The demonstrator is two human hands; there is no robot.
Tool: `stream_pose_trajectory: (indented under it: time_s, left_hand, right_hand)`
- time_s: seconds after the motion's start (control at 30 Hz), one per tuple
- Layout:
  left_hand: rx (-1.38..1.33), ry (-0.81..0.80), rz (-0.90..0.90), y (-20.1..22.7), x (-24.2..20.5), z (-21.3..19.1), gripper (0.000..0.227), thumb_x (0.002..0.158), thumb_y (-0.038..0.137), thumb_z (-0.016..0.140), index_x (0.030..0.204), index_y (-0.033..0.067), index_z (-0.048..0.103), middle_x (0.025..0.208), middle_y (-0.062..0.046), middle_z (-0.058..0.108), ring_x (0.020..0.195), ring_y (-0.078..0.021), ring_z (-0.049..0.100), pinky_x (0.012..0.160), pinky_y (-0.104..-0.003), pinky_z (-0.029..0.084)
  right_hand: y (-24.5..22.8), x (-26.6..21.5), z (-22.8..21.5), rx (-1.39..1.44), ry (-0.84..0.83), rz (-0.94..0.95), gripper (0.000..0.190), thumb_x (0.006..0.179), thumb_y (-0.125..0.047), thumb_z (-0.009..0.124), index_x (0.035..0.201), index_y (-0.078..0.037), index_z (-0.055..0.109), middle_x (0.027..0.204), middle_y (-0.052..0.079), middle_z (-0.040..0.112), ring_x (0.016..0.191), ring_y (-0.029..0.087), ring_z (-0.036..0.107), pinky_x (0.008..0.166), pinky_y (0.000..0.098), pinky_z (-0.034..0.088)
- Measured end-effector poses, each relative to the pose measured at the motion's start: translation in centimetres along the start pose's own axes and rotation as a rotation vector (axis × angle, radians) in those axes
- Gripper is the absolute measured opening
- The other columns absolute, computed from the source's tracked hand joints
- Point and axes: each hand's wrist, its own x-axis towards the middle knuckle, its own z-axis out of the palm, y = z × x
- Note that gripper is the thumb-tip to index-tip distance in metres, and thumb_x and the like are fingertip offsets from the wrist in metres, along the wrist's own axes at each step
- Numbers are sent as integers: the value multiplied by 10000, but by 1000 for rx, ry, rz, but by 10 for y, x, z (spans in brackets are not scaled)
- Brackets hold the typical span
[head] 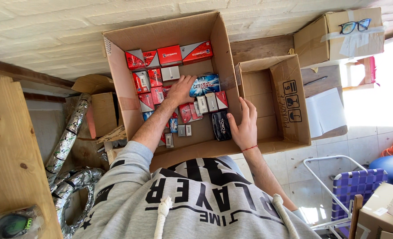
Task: The person organizes boxes of vehicle parts by picking them up from a large cardboard box, opening one to show the contents, and then stacking the boxes on a wooden shelf.
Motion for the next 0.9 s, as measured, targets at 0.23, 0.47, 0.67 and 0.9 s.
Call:
stream_pose_trajectory:
  time_s: [0.23,0.47,0.67,0.9]
  left_hand:
    - [18,-18,-13,13,-3,-12,1094,688,374,892,1642,113,425,1359,-75,563,1323,-326,506,947,-567,673]
    - [12,-21,-23,9,-2,-12,1059,677,374,888,1613,139,450,1334,-45,551,1322,-314,495,928,-569,679]
    - [19,-25,-19,19,-7,-31,1030,677,347,891,1591,117,477,1314,-58,545,1317,-325,486,902,-582,686]
    - [46,13,-95,26,-34,-78,1080,661,376,907,1608,109,461,1315,-62,518,1309,-325,467,881,-598,687]
  right_hand:
    - [-12,25,42,-175,-68,-399,398,974,-218,822,1367,-187,767,1296,20,719,1261,244,702,1110,377,557]
    - [16,39,114,-648,-680,-141,962,874,-536,882,1701,-287,458,1774,108,352,1663,435,323,1301,521,429]
    - [28,34,109,-632,-795,-81,1092,848,-523,916,1747,-244,363,1793,127,266,1657,470,305,1242,510,526]
    - [33,34,116,-595,-731,-103,1098,796,-512,958,1705,-216,419,1731,168,353,1617,484,374,1229,515,550]
